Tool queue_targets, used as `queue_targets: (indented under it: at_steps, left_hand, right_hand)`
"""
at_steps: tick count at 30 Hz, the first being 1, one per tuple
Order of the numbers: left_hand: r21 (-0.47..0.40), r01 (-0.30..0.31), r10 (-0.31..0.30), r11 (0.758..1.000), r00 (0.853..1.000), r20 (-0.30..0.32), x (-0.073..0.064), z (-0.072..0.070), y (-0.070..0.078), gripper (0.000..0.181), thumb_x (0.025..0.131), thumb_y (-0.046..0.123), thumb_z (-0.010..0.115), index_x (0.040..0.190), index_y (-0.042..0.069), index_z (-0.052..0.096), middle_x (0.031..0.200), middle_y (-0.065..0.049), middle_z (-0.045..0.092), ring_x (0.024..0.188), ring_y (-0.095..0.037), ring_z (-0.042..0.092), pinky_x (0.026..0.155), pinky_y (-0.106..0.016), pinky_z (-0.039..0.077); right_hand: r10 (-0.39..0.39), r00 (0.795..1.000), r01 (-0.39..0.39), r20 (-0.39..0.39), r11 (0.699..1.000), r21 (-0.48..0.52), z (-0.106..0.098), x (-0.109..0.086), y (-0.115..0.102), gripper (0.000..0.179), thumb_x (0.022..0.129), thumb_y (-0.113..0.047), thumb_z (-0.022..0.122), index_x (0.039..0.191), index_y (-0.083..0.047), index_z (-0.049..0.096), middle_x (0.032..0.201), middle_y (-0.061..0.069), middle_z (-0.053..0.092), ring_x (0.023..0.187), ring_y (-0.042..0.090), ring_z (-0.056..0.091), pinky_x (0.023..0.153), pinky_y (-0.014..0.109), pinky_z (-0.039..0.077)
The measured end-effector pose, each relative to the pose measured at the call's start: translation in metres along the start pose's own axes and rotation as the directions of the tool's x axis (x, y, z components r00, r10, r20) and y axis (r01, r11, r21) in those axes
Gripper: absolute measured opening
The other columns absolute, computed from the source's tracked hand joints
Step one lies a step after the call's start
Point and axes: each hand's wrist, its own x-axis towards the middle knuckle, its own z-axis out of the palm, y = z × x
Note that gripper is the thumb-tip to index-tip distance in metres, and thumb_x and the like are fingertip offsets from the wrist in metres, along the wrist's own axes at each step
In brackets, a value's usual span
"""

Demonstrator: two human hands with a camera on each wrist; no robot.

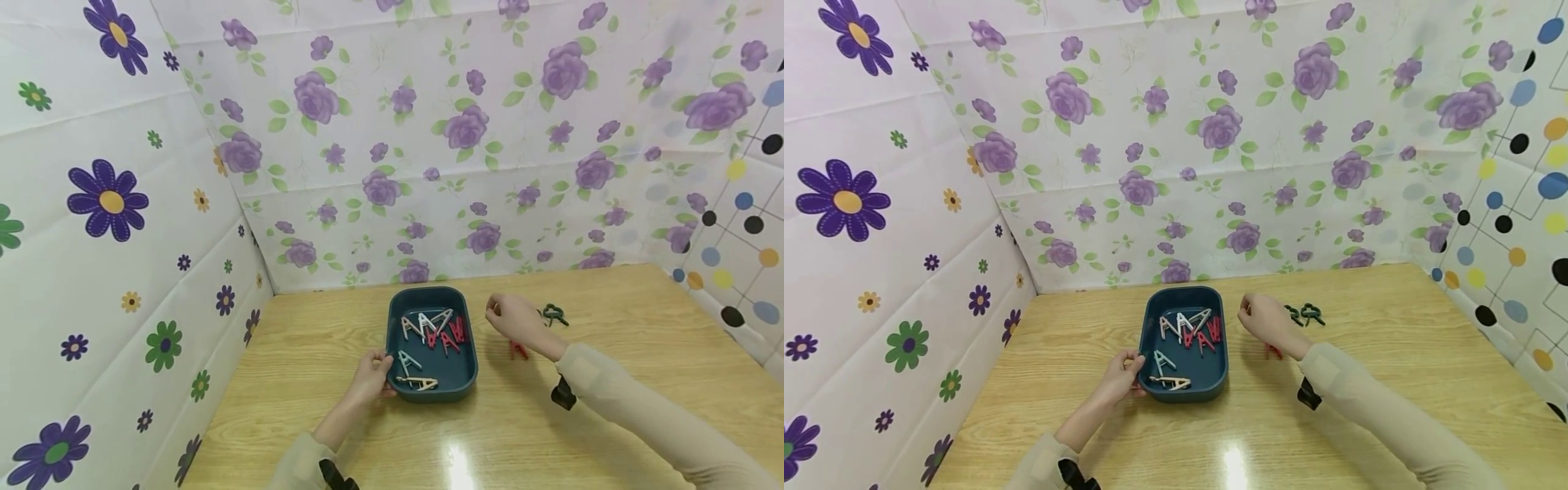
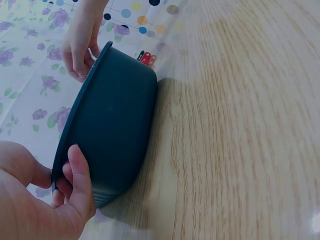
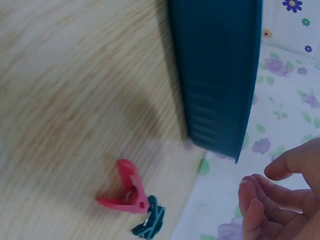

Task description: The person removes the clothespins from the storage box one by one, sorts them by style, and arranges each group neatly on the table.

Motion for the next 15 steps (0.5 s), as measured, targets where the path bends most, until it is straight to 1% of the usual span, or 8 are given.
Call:
queue_targets:
  at_steps: [5, 7, 12, 15]
  left_hand:
    - [-0.008, 0.002, -0.002, 1.000, 1.000, 0.001, 0.000, -0.001, 0.000, 0.017, 0.105, 0.018, 0.042, 0.112, 0.003, 0.043, 0.088, -0.011, 0.058, 0.057, -0.009, 0.052, 0.055, -0.025, 0.056]
    - [-0.006, 0.002, -0.002, 1.000, 1.000, 0.003, -0.001, -0.001, 0.000, 0.017, 0.105, 0.018, 0.042, 0.112, 0.003, 0.043, 0.087, -0.010, 0.058, 0.057, -0.009, 0.052, 0.055, -0.025, 0.056]
    - [0.000, -0.004, 0.004, 1.000, 1.000, 0.011, 0.000, 0.000, 0.000, 0.017, 0.105, 0.019, 0.041, 0.111, 0.003, 0.042, 0.086, -0.010, 0.058, 0.056, -0.009, 0.052, 0.055, -0.026, 0.056]
    - [0.002, -0.007, 0.007, 1.000, 1.000, 0.015, 0.000, 0.000, 0.000, 0.018, 0.105, 0.020, 0.041, 0.111, 0.003, 0.042, 0.086, -0.010, 0.058, 0.056, -0.009, 0.053, 0.054, -0.025, 0.056]
  right_hand:
    - [-0.024, 1.000, 0.024, 0.006, 1.000, -0.007, 0.005, 0.004, -0.007, 0.012, 0.093, -0.012, 0.056, 0.091, -0.007, 0.067, 0.075, 0.004, 0.065, 0.053, 0.010, 0.049, 0.050, 0.026, 0.042]
    - [-0.034, 0.999, 0.034, -0.004, 0.999, -0.005, 0.007, 0.004, -0.010, 0.011, 0.092, -0.012, 0.057, 0.091, -0.007, 0.067, 0.077, 0.005, 0.066, 0.055, 0.010, 0.051, 0.053, 0.026, 0.044]
    - [-0.059, 0.997, 0.060, -0.047, 0.998, 0.004, 0.011, 0.004, -0.017, 0.010, 0.092, -0.010, 0.058, 0.090, -0.007, 0.068, 0.074, 0.004, 0.065, 0.054, 0.010, 0.048, 0.051, 0.026, 0.041]
    - [-0.071, 0.996, 0.072, -0.057, 0.997, 0.017, 0.013, 0.005, -0.022, 0.009, 0.092, -0.011, 0.058, 0.092, -0.007, 0.067, 0.075, 0.003, 0.064, 0.055, 0.011, 0.048, 0.051, 0.026, 0.041]
